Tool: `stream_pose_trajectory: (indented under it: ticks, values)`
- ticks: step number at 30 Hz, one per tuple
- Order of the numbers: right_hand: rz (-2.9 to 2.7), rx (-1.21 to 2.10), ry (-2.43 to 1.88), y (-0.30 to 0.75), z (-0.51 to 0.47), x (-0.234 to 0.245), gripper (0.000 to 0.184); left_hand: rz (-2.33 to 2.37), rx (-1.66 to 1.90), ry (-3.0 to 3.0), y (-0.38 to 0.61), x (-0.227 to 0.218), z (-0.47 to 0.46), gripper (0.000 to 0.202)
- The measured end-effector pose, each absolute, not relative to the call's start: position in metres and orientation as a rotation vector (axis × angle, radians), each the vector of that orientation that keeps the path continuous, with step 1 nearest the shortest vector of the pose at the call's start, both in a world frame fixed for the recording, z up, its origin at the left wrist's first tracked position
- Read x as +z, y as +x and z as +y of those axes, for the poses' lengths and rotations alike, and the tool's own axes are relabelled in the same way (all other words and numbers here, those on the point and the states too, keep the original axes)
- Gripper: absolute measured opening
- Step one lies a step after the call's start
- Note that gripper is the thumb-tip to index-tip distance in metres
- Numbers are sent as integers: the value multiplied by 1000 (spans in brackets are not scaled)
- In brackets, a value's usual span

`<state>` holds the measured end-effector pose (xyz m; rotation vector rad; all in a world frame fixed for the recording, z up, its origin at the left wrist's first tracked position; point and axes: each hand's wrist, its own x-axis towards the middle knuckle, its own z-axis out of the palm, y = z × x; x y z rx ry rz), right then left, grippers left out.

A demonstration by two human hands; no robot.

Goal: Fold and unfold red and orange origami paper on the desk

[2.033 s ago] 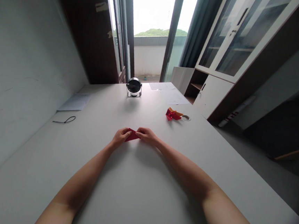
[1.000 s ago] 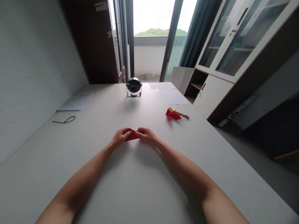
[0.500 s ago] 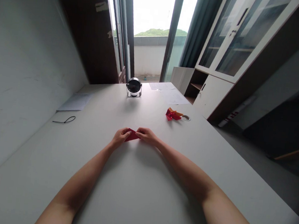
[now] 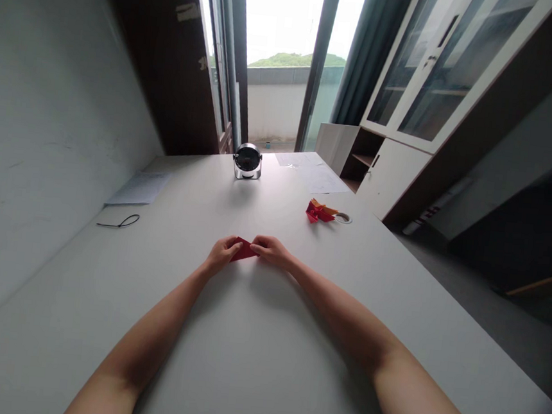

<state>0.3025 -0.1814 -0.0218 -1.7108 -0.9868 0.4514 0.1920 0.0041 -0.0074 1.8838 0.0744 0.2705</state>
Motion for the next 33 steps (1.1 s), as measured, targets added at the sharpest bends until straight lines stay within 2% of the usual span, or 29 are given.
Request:
stream_pose_trajectory:
  ticks: [33]
  values:
    - [-1003,447,-1709,302,-182,-20,34,75,275,1891,194,-15,6,26]
